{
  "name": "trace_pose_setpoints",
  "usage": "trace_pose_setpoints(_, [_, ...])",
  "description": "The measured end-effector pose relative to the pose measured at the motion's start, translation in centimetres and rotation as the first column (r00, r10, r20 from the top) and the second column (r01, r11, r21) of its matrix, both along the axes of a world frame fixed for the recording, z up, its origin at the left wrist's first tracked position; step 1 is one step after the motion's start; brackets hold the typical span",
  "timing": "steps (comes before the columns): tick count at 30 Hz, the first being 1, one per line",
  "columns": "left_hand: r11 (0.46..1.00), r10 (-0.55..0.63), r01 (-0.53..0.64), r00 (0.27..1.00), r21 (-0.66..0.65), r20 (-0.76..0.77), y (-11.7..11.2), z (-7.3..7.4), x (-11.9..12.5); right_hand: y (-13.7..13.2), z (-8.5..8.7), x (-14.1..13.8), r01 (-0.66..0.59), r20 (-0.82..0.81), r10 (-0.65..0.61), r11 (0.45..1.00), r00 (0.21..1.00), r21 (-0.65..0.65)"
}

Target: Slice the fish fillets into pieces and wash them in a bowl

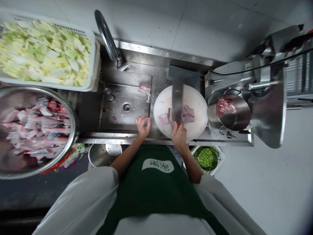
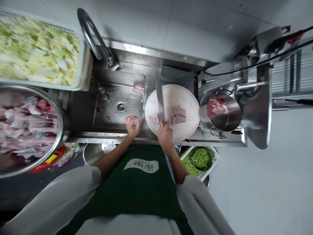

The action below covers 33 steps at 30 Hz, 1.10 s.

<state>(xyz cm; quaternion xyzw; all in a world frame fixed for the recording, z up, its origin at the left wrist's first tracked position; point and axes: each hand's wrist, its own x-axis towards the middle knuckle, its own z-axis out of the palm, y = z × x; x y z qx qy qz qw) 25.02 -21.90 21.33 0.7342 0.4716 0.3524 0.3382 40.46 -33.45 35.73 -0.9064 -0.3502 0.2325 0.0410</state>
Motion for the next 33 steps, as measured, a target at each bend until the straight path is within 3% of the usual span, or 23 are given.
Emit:
trace_pose_setpoints(4, [0.961, -0.277, 0.274, 0.955, -0.049, -0.103, -0.5, -0.2, 2.0, 2.0, -2.8, -0.3, -0.095, -0.116, 0.082, 0.989, 0.99, -0.113])
trace_pose_setpoints(7, [0.903, -0.43, 0.423, 0.891, -0.076, -0.144, -0.9, -0.8, 4.1, 1.0, -3.9, 0.4, -0.115, -0.099, 0.103, 0.987, 0.99, -0.115])
trace_pose_setpoints(11, [0.931, -0.365, 0.362, 0.924, -0.044, -0.11, -0.9, -1.3, 4.4, -2.6, -2.9, 1.0, -0.136, -0.115, 0.119, 0.98, 0.986, -0.148])
trace_pose_setpoints(14, [0.992, -0.115, 0.114, 0.993, 0.05, 0.019, -0.4, -1.3, 2.6, -3.9, -1.5, 0.7, -0.08, -0.048, 0.076, 0.994, 0.996, -0.077])
trace_pose_setpoints(17, [0.988, 0.089, -0.101, 0.991, 0.119, 0.099, 0.0, -1.2, 0.8, -2.6, -1.2, -0.5, -0.019, 0.041, 0.015, 0.996, 0.999, 0.09])
trace_pose_setpoints(19, [0.99, 0.041, -0.048, 0.998, 0.129, 0.056, -0.2, -1.1, 0.6, -1.0, -1.9, -1.5, -0.033, 0.021, 0.032, 0.994, 0.999, 0.1])
trace_pose_setpoints(21, [0.985, -0.139, 0.144, 0.989, 0.099, -0.051, -0.6, -1.2, 1.3, 0.5, -3.0, -2.1, -0.092, -0.04, 0.094, 0.994, 0.995, 0.051])
trace_pose_setpoints(23, [0.94, -0.329, 0.338, 0.933, 0.04, -0.148, -1.0, -1.3, 2.6, 1.4, -4.2, -1.8, -0.13, -0.097, 0.13, 0.991, 0.987, 0.003])
trace_pose_setpoints(25, [0.901, -0.427, 0.434, 0.882, -0.008, -0.201, -1.3, -1.6, 3.7, 2.1, -5.1, -0.6, -0.125, -0.126, 0.124, 0.992, 0.984, 0.0])
trace_pose_setpoints(30, [0.892, -0.443, 0.451, 0.864, -0.026, -0.241, -1.1, -1.7, 3.5, 3.4, -5.8, 4.6, -0.034, -0.144, 0.052, 0.992, 0.988, 0.123])
trace_pose_setpoints(33, [0.904, -0.407, 0.425, 0.882, 0.032, -0.237, -0.6, -0.4, 3.3, 1.6, -5.1, 7.7, 0.106, -0.089, -0.083, 0.945, 0.993, 0.311])
